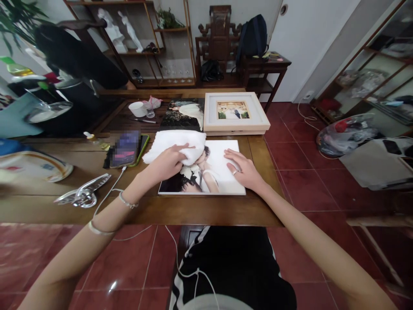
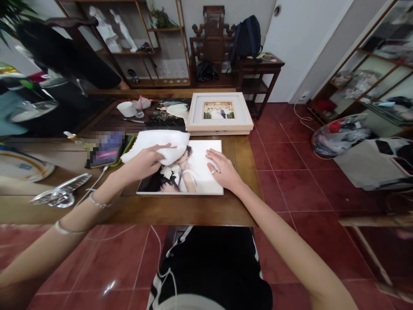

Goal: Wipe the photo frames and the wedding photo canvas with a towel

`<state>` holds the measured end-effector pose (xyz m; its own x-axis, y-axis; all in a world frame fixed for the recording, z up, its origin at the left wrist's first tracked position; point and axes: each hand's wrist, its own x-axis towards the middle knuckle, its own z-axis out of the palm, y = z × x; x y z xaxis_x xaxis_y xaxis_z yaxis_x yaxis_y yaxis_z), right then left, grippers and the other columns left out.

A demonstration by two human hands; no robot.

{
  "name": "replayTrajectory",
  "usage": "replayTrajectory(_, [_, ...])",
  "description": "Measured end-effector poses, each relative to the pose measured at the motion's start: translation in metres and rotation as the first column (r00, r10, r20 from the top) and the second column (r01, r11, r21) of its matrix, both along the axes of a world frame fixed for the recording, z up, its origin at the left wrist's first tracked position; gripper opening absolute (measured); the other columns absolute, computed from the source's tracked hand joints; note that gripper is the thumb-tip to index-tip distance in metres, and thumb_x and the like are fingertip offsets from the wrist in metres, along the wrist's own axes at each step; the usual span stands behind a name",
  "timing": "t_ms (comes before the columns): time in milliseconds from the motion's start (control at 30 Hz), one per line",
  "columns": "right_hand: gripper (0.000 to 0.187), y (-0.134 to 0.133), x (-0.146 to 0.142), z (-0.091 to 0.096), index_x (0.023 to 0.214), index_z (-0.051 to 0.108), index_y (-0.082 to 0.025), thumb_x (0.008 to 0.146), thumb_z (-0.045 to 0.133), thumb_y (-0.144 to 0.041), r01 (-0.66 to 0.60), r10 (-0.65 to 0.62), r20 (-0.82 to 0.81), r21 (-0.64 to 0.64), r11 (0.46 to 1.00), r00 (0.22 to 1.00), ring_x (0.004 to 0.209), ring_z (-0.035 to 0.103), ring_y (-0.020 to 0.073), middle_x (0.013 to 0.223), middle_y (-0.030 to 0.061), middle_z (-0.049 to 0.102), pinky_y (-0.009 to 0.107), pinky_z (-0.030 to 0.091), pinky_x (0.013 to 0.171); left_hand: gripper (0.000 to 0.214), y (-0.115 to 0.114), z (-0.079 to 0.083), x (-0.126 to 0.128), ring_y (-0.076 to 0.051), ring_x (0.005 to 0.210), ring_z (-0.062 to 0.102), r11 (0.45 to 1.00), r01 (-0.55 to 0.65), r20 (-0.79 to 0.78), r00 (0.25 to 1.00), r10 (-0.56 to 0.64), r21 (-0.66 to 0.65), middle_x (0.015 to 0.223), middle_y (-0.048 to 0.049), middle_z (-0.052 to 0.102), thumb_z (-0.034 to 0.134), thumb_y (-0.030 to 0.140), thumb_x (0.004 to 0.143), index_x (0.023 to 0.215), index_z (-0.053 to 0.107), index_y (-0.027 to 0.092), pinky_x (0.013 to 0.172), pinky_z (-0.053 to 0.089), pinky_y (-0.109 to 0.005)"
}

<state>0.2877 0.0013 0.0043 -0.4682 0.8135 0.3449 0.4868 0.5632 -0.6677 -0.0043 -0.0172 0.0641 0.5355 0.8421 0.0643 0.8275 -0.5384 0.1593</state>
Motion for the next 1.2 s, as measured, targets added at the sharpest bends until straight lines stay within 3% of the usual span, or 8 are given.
replayTrajectory(167, [0.032, 0.001, 0.000, -0.002, 0.121, 0.066, -0.022, 0.094, 0.051, -0.029, -0.004, 0.004, -0.006, 0.012, 1.000, 1.000, 0.138, 0.048, 0.0237, 0.139, 0.0095, 0.061, 0.048, 0.037, 0.117, 0.033, -0.053, 0.021, 0.008, -0.027, 0.128, 0.057, 0.989, -0.040, -0.045, 0.998, 0.034, -0.140, 0.134, -0.0097, 0.064, 0.041, 0.002, 0.075, 0.076, 0.070, 0.018, 0.105, 0.048, -0.040])
replayTrajectory(367, [0.031, 0.001, 0.000, -0.003, 0.120, 0.066, -0.023, 0.093, 0.051, -0.029, 0.005, -0.005, -0.006, 0.031, 1.000, 1.000, 0.136, 0.049, 0.0231, 0.139, 0.0095, 0.061, 0.048, 0.038, 0.116, 0.038, -0.127, 0.039, 0.020, -0.023, 0.130, 0.055, 0.969, 0.031, -0.016, 0.999, -0.036, -0.246, 0.145, -0.0022, 0.054, 0.040, -0.001, 0.076, 0.078, 0.070, 0.022, 0.108, 0.047, -0.037])
replayTrajectory(533, [0.031, 0.001, 0.000, -0.003, 0.119, 0.066, -0.024, 0.093, 0.051, -0.029, 0.005, -0.005, -0.007, 0.028, 1.000, 1.000, 0.136, 0.050, 0.0232, 0.138, 0.0090, 0.061, 0.048, 0.038, 0.116, 0.039, -0.150, 0.038, 0.013, -0.022, 0.129, 0.056, 0.955, 0.080, 0.040, 0.997, -0.072, -0.285, 0.146, 0.0045, 0.053, 0.041, -0.002, 0.069, 0.075, 0.067, 0.026, 0.103, 0.052, -0.033])
replayTrajectory(700, [0.031, 0.001, 0.000, -0.003, 0.120, 0.066, -0.024, 0.093, 0.051, -0.030, 0.009, -0.009, -0.008, 0.028, 1.000, 1.000, 0.136, 0.050, 0.0232, 0.139, 0.0085, 0.061, 0.048, 0.038, 0.116, 0.032, -0.130, 0.036, 0.001, -0.023, 0.123, 0.059, 0.963, -0.022, 0.033, 0.999, 0.033, -0.268, 0.146, 0.0006, 0.054, 0.040, 0.002, 0.075, 0.077, 0.065, 0.023, 0.101, 0.049, -0.036])
replayTrajectory(800, [0.032, 0.001, 0.001, -0.002, 0.120, 0.066, -0.023, 0.094, 0.051, -0.029, 0.007, -0.007, -0.004, 0.025, 1.000, 1.000, 0.136, 0.049, 0.0234, 0.138, 0.0098, 0.061, 0.048, 0.038, 0.116, 0.028, -0.100, 0.036, -0.003, -0.022, 0.094, 0.068, 0.964, -0.074, 0.003, 0.997, 0.077, -0.255, 0.111, -0.0053, 0.073, 0.040, 0.008, 0.078, 0.073, 0.064, 0.021, 0.087, 0.052, -0.032])
replayTrajectory(900, [0.031, 0.000, 0.001, -0.001, 0.120, 0.066, -0.024, 0.093, 0.051, -0.029, 0.005, -0.005, -0.004, 0.017, 1.000, 1.000, 0.137, 0.049, 0.0238, 0.137, 0.0090, 0.062, 0.049, 0.037, 0.116, 0.024, -0.062, 0.032, -0.008, -0.021, 0.075, 0.065, 0.982, -0.078, 0.036, 0.996, 0.085, -0.173, 0.077, -0.0054, 0.070, 0.041, 0.010, 0.075, 0.066, 0.061, 0.019, 0.077, 0.050, -0.030])
replayTrajectory(1067, [0.032, 0.001, 0.001, -0.001, 0.121, 0.066, -0.025, 0.093, 0.051, -0.030, -0.003, 0.003, -0.012, 0.014, 1.000, 1.000, 0.137, 0.049, 0.0239, 0.137, 0.0085, 0.062, 0.050, 0.037, 0.116, 0.017, -0.003, 0.012, -0.019, -0.022, 0.071, 0.060, 0.991, -0.134, 0.093, 0.986, 0.135, -0.015, 0.070, -0.0058, 0.065, 0.043, 0.013, 0.070, 0.061, 0.056, 0.019, 0.070, 0.046, -0.029])
replayTrajectory(1200, [0.031, 0.001, 0.001, -0.002, 0.120, 0.066, -0.025, 0.093, 0.051, -0.030, -0.001, 0.001, -0.011, 0.016, 1.000, 1.000, 0.137, 0.049, 0.0242, 0.137, 0.0088, 0.062, 0.051, 0.037, 0.116, 0.016, 0.022, 0.001, -0.024, -0.023, 0.075, 0.061, 0.986, -0.165, 0.126, 0.979, 0.160, 0.028, 0.072, -0.0065, 0.067, 0.044, 0.014, 0.068, 0.063, 0.058, 0.019, 0.072, 0.045, -0.029])
